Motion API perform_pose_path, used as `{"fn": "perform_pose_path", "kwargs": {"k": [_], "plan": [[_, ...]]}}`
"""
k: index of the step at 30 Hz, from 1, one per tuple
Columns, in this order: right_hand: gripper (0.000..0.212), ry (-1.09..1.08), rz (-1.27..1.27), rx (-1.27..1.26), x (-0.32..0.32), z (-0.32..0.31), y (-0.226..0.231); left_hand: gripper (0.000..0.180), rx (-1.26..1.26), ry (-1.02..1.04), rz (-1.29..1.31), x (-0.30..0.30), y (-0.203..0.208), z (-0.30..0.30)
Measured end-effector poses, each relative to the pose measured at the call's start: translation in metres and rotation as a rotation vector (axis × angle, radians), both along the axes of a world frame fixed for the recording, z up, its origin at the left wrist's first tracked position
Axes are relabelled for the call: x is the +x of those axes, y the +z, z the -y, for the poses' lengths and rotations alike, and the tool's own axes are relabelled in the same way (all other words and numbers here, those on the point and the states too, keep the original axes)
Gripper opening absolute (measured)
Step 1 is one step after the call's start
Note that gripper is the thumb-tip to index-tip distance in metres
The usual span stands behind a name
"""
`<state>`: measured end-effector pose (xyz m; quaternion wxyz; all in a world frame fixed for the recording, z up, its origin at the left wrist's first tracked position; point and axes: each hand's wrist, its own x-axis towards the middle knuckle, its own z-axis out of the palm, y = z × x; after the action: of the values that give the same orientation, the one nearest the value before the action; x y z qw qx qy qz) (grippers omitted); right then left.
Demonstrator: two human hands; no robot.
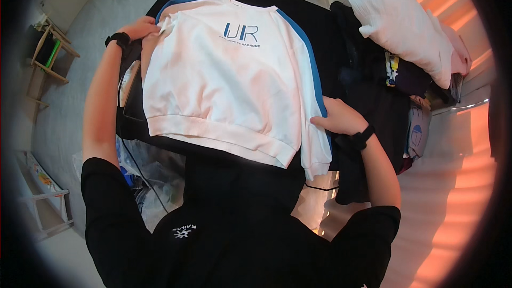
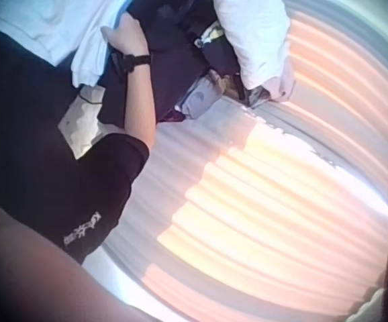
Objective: Folding various garments including a black top, denim pants, and a white sweatshirt.
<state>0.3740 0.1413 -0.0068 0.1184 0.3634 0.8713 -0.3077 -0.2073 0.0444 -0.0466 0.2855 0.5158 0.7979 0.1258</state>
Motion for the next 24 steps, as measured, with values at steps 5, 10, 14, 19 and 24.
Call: {"fn": "perform_pose_path", "kwargs": {"k": [5,10,14,19,24], "plan": [[0.023,-0.151,-0.381,0.122,0.028,-0.005,0.008,0.043,0.422,0.401,0.622,0.038,0.036,-0.004],[0.025,-0.553,-0.733,0.084,0.054,-0.040,0.045,0.040,0.513,0.273,1.056,0.018,0.050,-0.007],[0.035,-0.674,-0.721,-0.009,0.077,-0.044,0.050,0.037,0.558,0.281,0.670,0.014,0.066,0.008],[0.044,-0.427,-0.275,0.057,0.105,-0.025,0.043,0.050,0.016,0.115,-0.135,0.026,0.080,0.052],[0.030,-0.491,-0.384,-0.041,0.129,-0.037,0.032,0.050,-0.147,0.240,-0.209,0.016,0.091,0.076]]}}
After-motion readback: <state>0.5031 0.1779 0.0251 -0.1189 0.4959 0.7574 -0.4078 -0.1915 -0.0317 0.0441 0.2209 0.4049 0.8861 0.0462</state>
